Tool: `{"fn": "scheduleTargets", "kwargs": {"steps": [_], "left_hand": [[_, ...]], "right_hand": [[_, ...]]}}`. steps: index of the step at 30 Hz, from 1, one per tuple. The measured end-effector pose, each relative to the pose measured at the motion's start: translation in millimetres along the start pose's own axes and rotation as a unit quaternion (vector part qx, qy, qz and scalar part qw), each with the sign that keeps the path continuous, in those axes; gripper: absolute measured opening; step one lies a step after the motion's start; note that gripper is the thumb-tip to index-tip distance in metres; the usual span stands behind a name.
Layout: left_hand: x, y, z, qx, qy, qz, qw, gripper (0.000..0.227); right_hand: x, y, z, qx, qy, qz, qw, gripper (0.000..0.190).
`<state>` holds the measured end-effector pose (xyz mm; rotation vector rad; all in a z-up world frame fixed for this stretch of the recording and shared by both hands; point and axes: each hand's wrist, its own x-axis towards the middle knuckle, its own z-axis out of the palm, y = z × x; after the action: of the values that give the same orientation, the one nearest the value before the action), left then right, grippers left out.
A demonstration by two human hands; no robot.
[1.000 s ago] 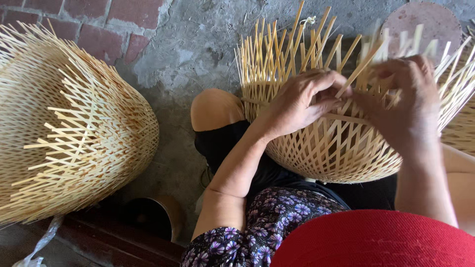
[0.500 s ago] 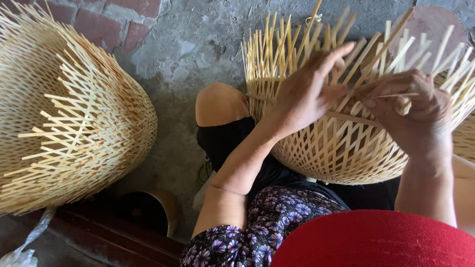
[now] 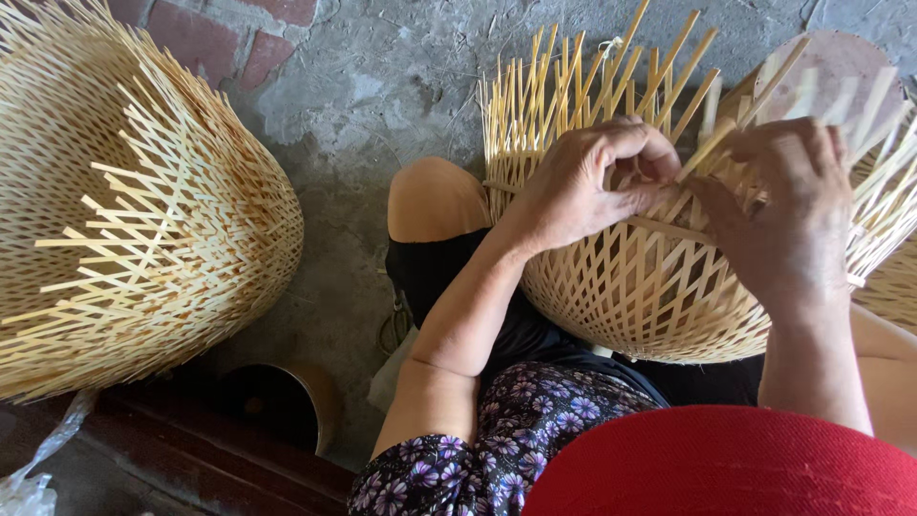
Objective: The person weaves bamboo strips through a circular frame to build the walls of a basket, overlapping and tucking the ends by hand.
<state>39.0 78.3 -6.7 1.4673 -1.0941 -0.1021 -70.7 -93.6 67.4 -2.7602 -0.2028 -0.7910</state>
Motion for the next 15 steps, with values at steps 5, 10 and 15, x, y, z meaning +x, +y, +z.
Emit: {"fn": "scheduleTargets", "kwargs": {"steps": [5,10,15], "left_hand": [[-0.1,12.3,-8.0,0.038,-0.004,0.023,0.999,0.018],[13.0,6.7,-5.0,0.078,0.118,0.193,0.971,0.028],[6.2,-7.3,11.4,0.123,0.025,-0.086,0.988,0.037]], "right_hand": [[-5.9,2.5,9.6,-0.032,-0.071,-0.037,0.996,0.025],[-9.2,25.4,10.2,0.262,-0.136,0.090,0.951,0.013],[-10.5,12.8,1.5,0.379,-0.096,0.122,0.912,0.009]]}}
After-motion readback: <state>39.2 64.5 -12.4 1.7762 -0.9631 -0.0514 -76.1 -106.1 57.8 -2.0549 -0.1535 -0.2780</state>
